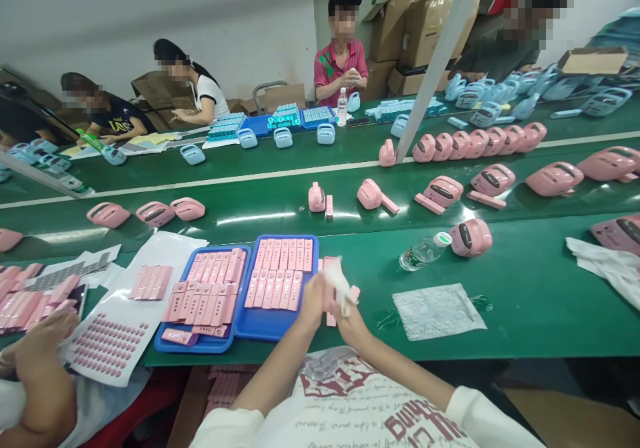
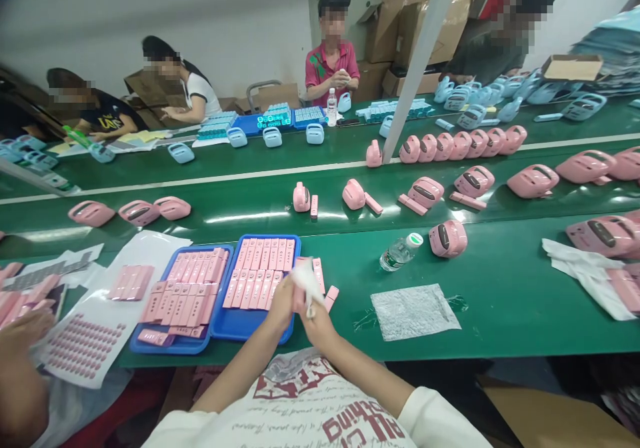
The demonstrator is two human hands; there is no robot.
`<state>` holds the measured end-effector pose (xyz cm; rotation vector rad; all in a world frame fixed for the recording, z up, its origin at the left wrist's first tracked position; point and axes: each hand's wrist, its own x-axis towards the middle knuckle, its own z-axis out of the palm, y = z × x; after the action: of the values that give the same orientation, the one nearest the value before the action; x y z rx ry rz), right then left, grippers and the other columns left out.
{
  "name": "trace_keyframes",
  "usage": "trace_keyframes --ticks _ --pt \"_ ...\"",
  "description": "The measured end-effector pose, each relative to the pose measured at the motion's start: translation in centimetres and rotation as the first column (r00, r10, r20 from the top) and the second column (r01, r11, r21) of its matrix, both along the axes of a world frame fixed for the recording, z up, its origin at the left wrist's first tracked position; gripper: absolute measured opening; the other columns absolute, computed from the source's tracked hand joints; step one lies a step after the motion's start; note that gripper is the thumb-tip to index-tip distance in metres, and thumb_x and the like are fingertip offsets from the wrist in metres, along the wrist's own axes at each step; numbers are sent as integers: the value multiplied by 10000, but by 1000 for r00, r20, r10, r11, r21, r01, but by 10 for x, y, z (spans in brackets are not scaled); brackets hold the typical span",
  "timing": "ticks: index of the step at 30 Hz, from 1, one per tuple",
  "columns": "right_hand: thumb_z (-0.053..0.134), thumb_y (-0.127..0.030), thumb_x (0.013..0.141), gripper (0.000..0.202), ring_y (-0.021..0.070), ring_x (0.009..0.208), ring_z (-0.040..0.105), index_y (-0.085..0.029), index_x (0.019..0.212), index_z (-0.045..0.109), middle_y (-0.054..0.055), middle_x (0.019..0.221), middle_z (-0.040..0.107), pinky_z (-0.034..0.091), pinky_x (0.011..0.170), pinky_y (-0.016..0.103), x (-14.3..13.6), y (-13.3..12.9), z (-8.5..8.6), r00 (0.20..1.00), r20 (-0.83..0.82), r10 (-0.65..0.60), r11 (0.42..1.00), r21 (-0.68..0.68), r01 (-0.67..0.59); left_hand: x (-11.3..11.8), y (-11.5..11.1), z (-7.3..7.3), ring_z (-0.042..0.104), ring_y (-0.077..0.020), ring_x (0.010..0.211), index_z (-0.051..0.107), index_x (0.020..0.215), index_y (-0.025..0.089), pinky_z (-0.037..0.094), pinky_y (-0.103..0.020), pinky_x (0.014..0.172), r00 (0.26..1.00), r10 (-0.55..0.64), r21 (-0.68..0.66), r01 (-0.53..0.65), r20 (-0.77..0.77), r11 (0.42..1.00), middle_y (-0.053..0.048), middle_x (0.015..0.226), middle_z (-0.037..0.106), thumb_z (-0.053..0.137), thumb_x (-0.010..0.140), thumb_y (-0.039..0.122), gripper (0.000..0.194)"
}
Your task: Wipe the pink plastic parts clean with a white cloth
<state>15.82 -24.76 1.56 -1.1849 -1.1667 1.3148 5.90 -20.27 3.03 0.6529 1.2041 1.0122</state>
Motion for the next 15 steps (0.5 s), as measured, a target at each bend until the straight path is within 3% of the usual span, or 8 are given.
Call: trace_keyframes --ticks 3,6,8,11,15 --pt "403 -767 753 734 259 911 660 -137 1052 632 136 966 699 531 833 408 8 20 -18 985 -2 -173 969 -179 170 13 -13 -11 562 -227 1027 664 1096 153 395 -348 997 941 -158 113 200 -300 973 -99 1020 607 622 781 287 345" --pt "475 -789 677 729 240 731 660 -114 900 634 114 798 701 533 654 341 31 41 -38 954 41 -296 901 -320 293 14 -24 -20 581 -206 968 650 1146 179 430 -347 968 799 -299 111 410 -522 905 -83 1009 595 618 752 172 396" --pt "523 -772 653 678 230 716 646 -123 824 620 92 743 690 507 621 310 50 53 -49 918 101 -384 840 -374 392 5 -26 -25 570 -214 999 662 1108 189 422 -364 977 685 -322 68 476 -653 877 -81 1027 587 604 752 130 365" --pt "503 -663 781 536 200 710 629 -137 801 603 53 701 663 490 629 297 73 65 -61 864 174 -472 756 -425 498 -19 -23 -34 493 -282 1144 616 1154 158 342 -466 1036 516 -257 -18 423 -817 906 -130 1138 540 542 798 98 368" --pt "531 -432 897 315 129 745 616 -130 857 614 16 805 644 512 731 309 83 69 -66 861 157 -484 734 -463 497 -45 -14 -48 391 -353 1246 516 1237 88 270 -556 1049 376 -193 -92 270 -907 959 -194 1204 500 486 811 38 430"
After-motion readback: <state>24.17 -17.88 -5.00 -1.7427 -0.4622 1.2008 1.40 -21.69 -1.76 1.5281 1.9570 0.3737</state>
